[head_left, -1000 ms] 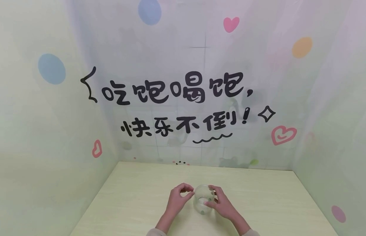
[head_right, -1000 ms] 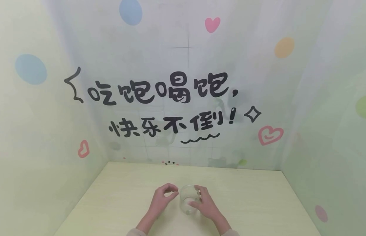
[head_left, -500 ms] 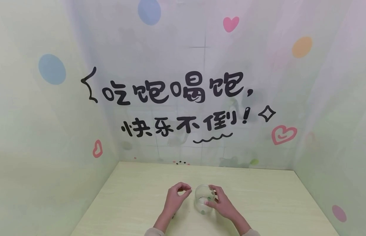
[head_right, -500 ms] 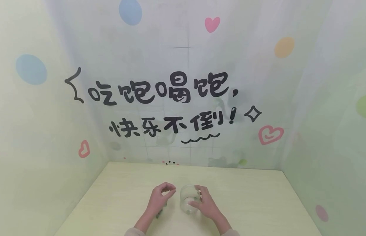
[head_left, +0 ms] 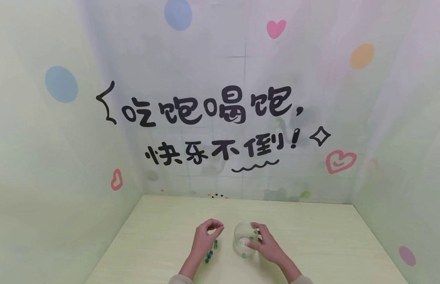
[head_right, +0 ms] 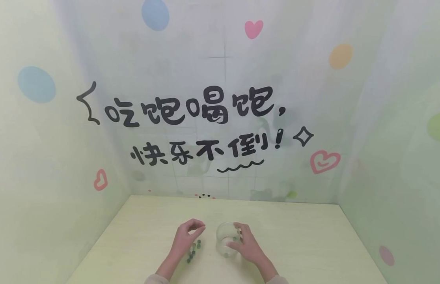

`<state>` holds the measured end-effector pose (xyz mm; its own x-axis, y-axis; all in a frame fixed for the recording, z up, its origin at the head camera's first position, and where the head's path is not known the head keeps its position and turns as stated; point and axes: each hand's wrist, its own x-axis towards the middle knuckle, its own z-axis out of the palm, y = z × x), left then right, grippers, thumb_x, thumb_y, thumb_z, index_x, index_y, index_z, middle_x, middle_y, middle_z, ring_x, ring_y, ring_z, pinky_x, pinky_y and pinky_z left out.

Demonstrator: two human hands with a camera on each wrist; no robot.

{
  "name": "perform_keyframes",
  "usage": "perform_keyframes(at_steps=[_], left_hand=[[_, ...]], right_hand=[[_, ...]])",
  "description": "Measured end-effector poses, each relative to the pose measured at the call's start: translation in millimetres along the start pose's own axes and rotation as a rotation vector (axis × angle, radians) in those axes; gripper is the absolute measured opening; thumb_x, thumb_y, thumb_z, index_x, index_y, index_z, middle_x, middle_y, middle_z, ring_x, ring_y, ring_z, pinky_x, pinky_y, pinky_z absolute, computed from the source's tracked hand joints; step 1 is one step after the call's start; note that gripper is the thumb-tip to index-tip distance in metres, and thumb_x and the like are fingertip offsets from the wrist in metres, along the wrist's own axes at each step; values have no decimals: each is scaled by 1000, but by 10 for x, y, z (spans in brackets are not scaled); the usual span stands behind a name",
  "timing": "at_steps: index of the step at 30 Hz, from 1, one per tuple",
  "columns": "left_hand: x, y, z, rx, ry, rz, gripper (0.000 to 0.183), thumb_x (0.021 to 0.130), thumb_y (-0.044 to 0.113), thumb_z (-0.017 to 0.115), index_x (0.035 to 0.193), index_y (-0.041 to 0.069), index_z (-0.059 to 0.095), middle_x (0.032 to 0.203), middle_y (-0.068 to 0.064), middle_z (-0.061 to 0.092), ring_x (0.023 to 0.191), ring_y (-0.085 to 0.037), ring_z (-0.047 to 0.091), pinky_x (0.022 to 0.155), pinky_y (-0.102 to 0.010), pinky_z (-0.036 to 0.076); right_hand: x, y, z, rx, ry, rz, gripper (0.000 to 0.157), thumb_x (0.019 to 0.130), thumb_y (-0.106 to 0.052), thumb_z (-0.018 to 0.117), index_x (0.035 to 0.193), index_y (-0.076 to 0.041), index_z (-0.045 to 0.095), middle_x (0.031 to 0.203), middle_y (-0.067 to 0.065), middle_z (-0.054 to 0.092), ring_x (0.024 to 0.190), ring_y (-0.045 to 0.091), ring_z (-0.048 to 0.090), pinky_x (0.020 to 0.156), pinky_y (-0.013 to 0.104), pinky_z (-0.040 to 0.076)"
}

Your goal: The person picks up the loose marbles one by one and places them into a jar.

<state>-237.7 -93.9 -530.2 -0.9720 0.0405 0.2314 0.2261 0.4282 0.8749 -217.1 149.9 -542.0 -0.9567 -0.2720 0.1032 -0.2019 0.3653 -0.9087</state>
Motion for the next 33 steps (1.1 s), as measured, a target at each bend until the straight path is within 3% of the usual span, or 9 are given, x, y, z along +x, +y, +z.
perform_keyframes(at_steps=[7, 13, 17, 23, 27, 33], left_hand=[[-6, -84, -56, -12, 9, -12, 13, 92, 24, 71, 97, 13, 71, 97, 0, 73, 95, -12, 65, 93, -36, 55], [-31, -133, -88, -15, 9, -30, 13, 93, 24, 70, 97, 11, 71, 96, -1, 73, 94, -11, 64, 93, -40, 55], [-53, -145, -116, -14, 12, -39, 13, 93, 24, 69, 96, 12, 71, 96, -1, 73, 93, -10, 64, 90, -30, 55], [-77, -191, -150, -49, 12, -74, 19, 101, 19, 56, 97, 8, 71, 98, -5, 74, 93, -12, 65, 84, -21, 52], [-91, -232, -167, -66, 13, -89, 29, 105, 15, 46, 97, 6, 72, 97, -7, 74, 93, -11, 65, 87, -25, 52], [-98, -284, -194, -74, 5, -119, 35, 101, 6, 36, 98, 3, 70, 97, -9, 74, 94, -13, 65, 91, -28, 52]], right_hand=[[-7, -19, -9, -5, -9, 1, 66, 93, -18, 70, 144, 7, 36, 142, 30, 40, 130, 51, 43, 107, 65, 41], [-7, 1, -9, 12, -11, 13, 66, 92, -16, 70, 144, 6, 36, 143, 29, 39, 130, 51, 42, 107, 64, 41], [-8, 14, -10, 24, -10, 17, 66, 92, -15, 71, 145, 5, 36, 144, 29, 39, 131, 50, 43, 107, 64, 41], [0, 15, -12, 28, -7, 12, 66, 92, -15, 71, 144, 5, 37, 144, 28, 40, 131, 50, 43, 107, 64, 41], [8, 23, -11, 25, -4, 7, 66, 92, -15, 71, 144, 5, 37, 144, 28, 40, 131, 50, 43, 107, 63, 41], [9, 28, -9, 28, -6, 7, 66, 92, -15, 71, 144, 5, 36, 144, 28, 39, 131, 50, 43, 108, 63, 41]])
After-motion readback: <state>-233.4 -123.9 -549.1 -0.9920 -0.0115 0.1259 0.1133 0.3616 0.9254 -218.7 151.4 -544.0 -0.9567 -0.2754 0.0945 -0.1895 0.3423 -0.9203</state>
